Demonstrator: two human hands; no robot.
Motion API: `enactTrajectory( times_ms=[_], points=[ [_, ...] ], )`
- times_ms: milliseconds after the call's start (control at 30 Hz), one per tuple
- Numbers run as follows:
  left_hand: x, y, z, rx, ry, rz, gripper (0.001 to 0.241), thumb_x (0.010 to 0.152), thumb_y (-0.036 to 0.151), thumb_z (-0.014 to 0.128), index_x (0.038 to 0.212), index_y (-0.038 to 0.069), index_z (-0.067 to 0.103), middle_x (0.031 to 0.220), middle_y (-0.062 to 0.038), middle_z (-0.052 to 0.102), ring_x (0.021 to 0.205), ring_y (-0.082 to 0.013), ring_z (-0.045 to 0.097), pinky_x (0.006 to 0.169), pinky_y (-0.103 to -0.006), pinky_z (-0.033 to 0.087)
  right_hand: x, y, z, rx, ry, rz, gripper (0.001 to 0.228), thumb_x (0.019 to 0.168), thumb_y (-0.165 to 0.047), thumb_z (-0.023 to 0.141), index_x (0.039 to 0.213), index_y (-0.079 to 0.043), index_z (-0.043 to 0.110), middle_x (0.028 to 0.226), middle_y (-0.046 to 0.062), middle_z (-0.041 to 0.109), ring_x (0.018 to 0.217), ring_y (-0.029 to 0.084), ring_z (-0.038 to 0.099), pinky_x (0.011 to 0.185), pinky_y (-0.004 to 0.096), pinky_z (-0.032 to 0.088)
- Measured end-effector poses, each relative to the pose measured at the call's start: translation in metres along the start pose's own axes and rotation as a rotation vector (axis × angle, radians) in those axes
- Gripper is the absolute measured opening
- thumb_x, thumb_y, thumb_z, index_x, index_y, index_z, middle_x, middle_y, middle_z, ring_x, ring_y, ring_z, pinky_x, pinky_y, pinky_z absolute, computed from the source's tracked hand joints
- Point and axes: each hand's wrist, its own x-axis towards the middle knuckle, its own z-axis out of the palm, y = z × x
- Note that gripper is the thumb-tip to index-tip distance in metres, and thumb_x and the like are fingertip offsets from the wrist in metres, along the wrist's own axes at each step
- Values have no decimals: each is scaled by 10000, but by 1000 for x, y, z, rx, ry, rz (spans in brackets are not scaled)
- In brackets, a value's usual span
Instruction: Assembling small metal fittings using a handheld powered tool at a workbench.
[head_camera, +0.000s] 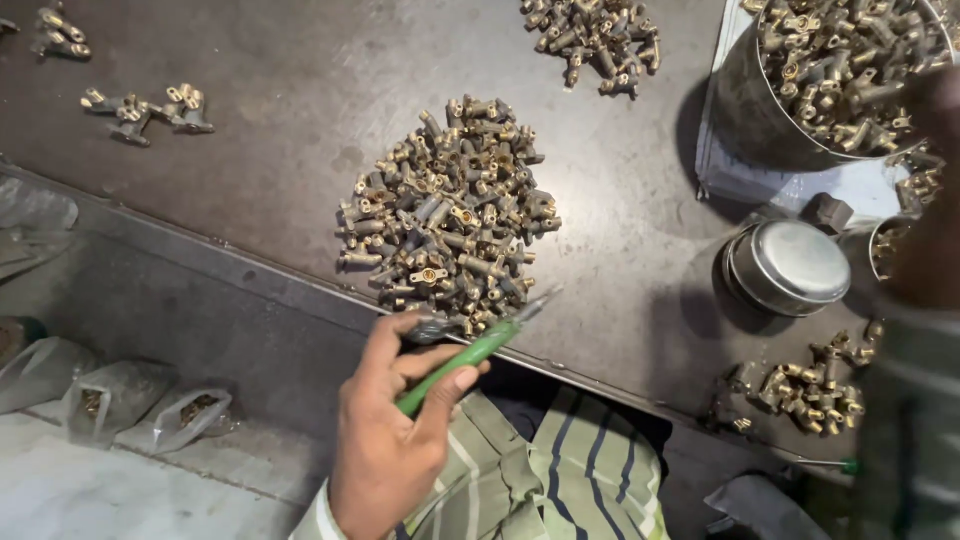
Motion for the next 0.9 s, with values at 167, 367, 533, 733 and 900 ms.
enactTrajectory(
  times_ms=[167,367,533,733,900],
  points=[
    [-4,-7,-14,17,71,-173,392,888,66,698,1229,23,511,903,-77,858,627,-51,643,562,-223,521,-39,-48,73,983,-289,739,169,1005,-182,763,1112,-51,768,973,78,762,837,171,699,751,307,565],
    [-10,-15,-31,-14,138,-178,382,898,88,696,1231,32,517,908,-63,848,590,-38,579,540,-208,491,-47,-110,107,949,-432,514,170,898,-177,779,1015,-56,802,920,98,794,776,174,749,702,303,575],
    [-13,-22,-33,-15,143,-198,389,898,96,695,1233,38,507,910,-57,848,589,-39,581,544,-208,497,-50,-123,119,858,-510,473,221,856,-200,793,1041,-79,796,937,109,768,759,230,740,693,341,573],
    [-16,-22,-27,-37,137,-239,391,883,91,698,1225,35,517,909,-65,853,609,-27,602,547,-211,504,-55,-126,128,762,-427,413,228,846,-217,815,1016,-67,789,943,130,748,805,282,730,744,365,568],
    [-13,-12,-26,5,160,-289,440,880,92,695,1279,50,515,912,-67,855,589,-34,591,538,-211,498,-56,-124,121,879,-466,534,198,827,-209,834,946,-54,797,839,92,767,700,185,723,654,318,561]
  ],
)
